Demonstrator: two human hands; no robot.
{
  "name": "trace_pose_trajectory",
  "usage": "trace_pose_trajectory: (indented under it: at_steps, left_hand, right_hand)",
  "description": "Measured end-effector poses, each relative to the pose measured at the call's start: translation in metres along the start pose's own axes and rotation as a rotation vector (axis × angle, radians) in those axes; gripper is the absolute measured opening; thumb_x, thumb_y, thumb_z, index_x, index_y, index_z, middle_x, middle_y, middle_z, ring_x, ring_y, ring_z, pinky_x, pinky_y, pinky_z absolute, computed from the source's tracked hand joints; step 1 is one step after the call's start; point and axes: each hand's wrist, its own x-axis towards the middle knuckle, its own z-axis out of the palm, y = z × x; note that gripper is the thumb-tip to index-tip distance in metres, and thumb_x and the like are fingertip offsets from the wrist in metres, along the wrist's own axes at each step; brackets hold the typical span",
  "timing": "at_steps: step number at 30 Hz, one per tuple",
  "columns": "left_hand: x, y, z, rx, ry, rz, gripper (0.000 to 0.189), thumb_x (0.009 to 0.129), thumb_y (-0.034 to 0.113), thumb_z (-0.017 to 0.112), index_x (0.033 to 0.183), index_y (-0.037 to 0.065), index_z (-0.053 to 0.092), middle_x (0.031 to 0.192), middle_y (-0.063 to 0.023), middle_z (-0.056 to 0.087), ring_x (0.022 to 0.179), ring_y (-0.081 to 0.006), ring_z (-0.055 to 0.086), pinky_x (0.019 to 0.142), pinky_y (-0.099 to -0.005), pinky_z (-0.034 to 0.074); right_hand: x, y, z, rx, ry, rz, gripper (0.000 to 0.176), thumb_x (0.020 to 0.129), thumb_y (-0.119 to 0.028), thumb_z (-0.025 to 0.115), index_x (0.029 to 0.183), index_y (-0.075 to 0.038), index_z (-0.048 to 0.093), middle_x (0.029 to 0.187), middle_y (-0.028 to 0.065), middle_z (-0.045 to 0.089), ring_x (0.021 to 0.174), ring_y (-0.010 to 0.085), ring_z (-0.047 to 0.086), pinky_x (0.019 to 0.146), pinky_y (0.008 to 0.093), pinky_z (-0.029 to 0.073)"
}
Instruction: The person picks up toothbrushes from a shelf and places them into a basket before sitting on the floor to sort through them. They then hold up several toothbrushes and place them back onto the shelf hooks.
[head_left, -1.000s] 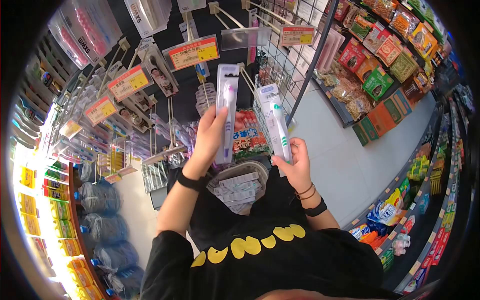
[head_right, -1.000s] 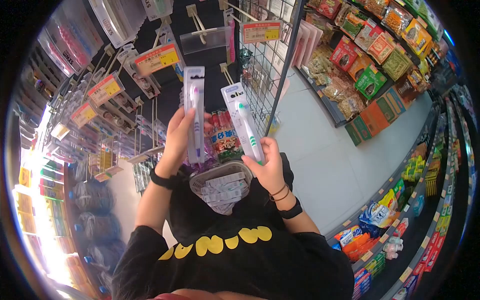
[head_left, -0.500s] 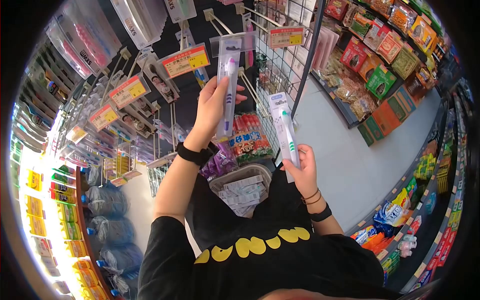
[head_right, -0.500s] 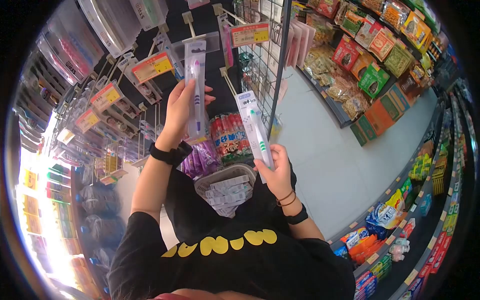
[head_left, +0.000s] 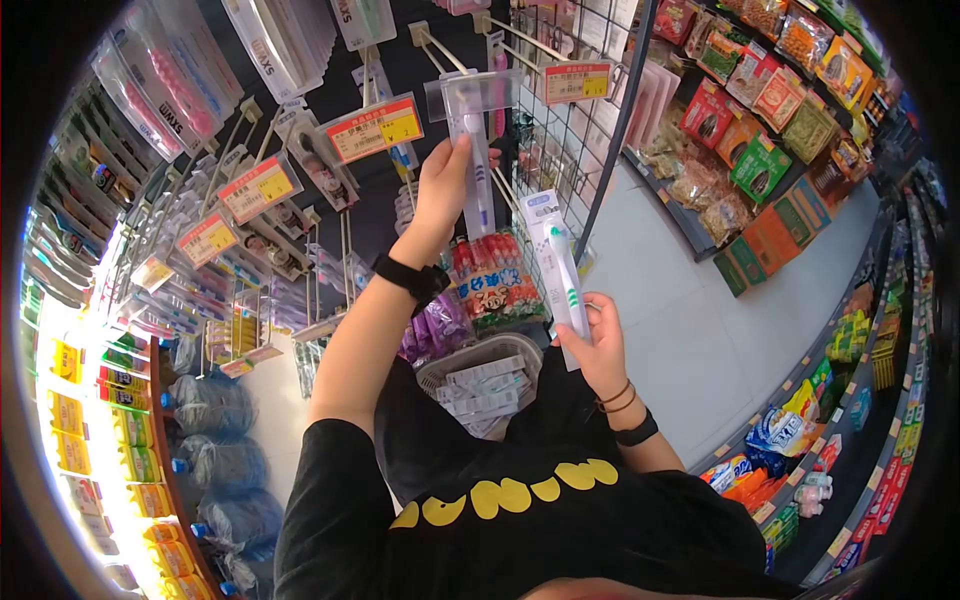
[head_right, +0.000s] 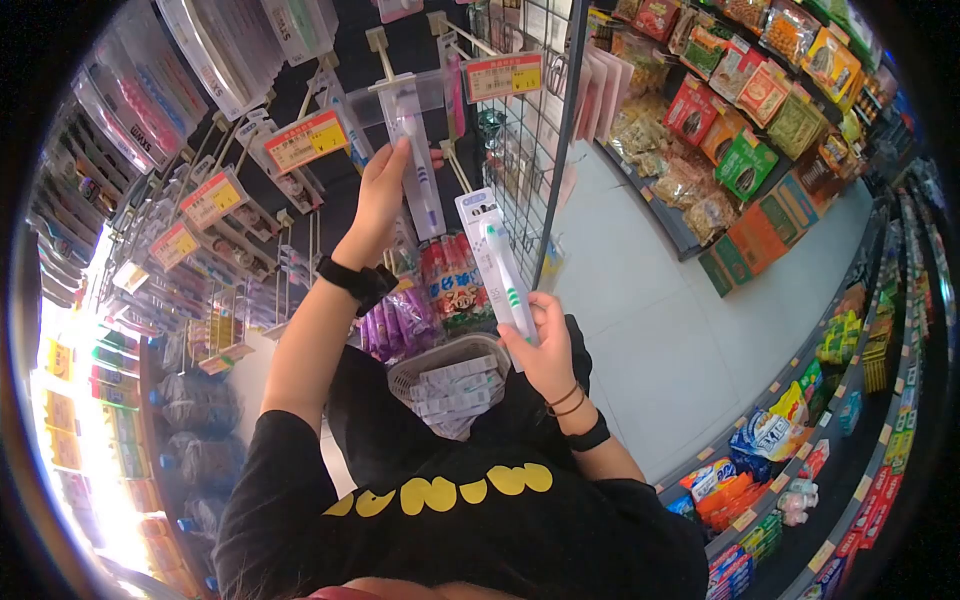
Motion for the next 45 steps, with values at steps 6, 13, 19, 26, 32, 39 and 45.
trace_pose_trajectory:
  at_steps: [6, 13, 19, 26, 32, 39, 45]
  left_hand:
    - [0.053, -0.023, -0.018, 0.079, 0.141, 0.041, 0.03, 0.094, 0.027, 0.046, 0.093, 0.0, 0.06, 0.078, -0.0025, 0.061, 0.072, -0.0076, 0.054, 0.065, -0.0224, 0.042]
    - [0.032, -0.03, -0.035, 0.221, 0.301, 0.198, 0.028, 0.091, 0.024, 0.051, 0.101, -0.001, 0.061, 0.08, -0.0012, 0.056, 0.073, -0.0086, 0.048, 0.066, -0.024, 0.039]
    - [-0.085, -0.007, -0.003, -0.29, -0.022, -0.156, 0.042, 0.091, 0.023, 0.054, 0.124, -0.001, 0.046, 0.113, -0.0072, 0.056, 0.105, -0.0151, 0.053, 0.091, -0.0282, 0.04]
    - [-0.172, -0.007, -0.018, -0.279, 0.094, -0.304, 0.039, 0.094, 0.028, 0.046, 0.116, -0.004, 0.05, 0.101, -0.0151, 0.062, 0.092, -0.0229, 0.062, 0.085, -0.0346, 0.048]
    - [-0.239, 0.002, -0.107, -0.362, 0.515, -0.225, 0.045, 0.095, 0.031, 0.043, 0.122, -0.005, 0.04, 0.096, -0.0128, 0.054, 0.093, -0.0244, 0.056, 0.092, -0.0475, 0.043]
    - [-0.278, -0.001, -0.134, -0.503, 0.634, -0.233, 0.035, 0.093, 0.032, 0.045, 0.109, 0.001, 0.046, 0.079, -0.0048, 0.046, 0.072, -0.0148, 0.045, 0.071, -0.0314, 0.041]
    - [-0.244, -0.008, -0.086, -0.559, 0.593, -0.322, 0.028, 0.09, 0.03, 0.048, 0.099, 0.004, 0.047, 0.064, -0.0018, 0.043, 0.056, -0.0123, 0.041, 0.051, -0.0259, 0.036]
  right_hand:
    - [-0.001, -0.008, 0.0, -0.025, 0.008, -0.018, 0.044, 0.08, 0.006, 0.058, 0.116, 0.0, 0.034, 0.094, 0.013, 0.06, 0.075, 0.0145, 0.06, 0.068, 0.0265, 0.048]
    - [-0.001, -0.01, 0.001, -0.036, 0.006, -0.054, 0.043, 0.082, 0.005, 0.057, 0.118, 0.001, 0.034, 0.094, 0.013, 0.06, 0.074, 0.0144, 0.06, 0.068, 0.0263, 0.048]
    - [0.008, -0.014, 0.025, 0.073, -0.077, -0.011, 0.039, 0.086, 0.001, 0.056, 0.118, 0.001, 0.034, 0.098, 0.0129, 0.059, 0.082, 0.0144, 0.059, 0.071, 0.0278, 0.051]
    - [0.01, -0.008, 0.057, -0.209, -0.408, -0.12, 0.035, 0.085, -0.003, 0.059, 0.116, 0.002, 0.044, 0.101, 0.0117, 0.06, 0.089, 0.0166, 0.061, 0.077, 0.0287, 0.049]
    - [0.019, -0.064, 0.031, -0.497, -0.348, -0.442, 0.016, 0.08, 0.001, 0.057, 0.096, 0.003, 0.06, 0.096, 0.0125, 0.063, 0.094, 0.0226, 0.061, 0.083, 0.0304, 0.046]
    - [0.015, -0.165, 0.006, -0.56, -0.764, -0.916, 0.023, 0.093, -0.028, 0.041, 0.109, -0.02, 0.056, 0.109, 0.0093, 0.055, 0.114, 0.0416, 0.046, 0.096, 0.0605, 0.035]
    - [0.02, -0.211, 0.035, -0.514, -0.48, -1.284, 0.016, 0.092, -0.041, 0.044, 0.1, -0.036, 0.057, 0.105, -0.0032, 0.055, 0.122, 0.037, 0.035, 0.098, 0.0581, 0.029]
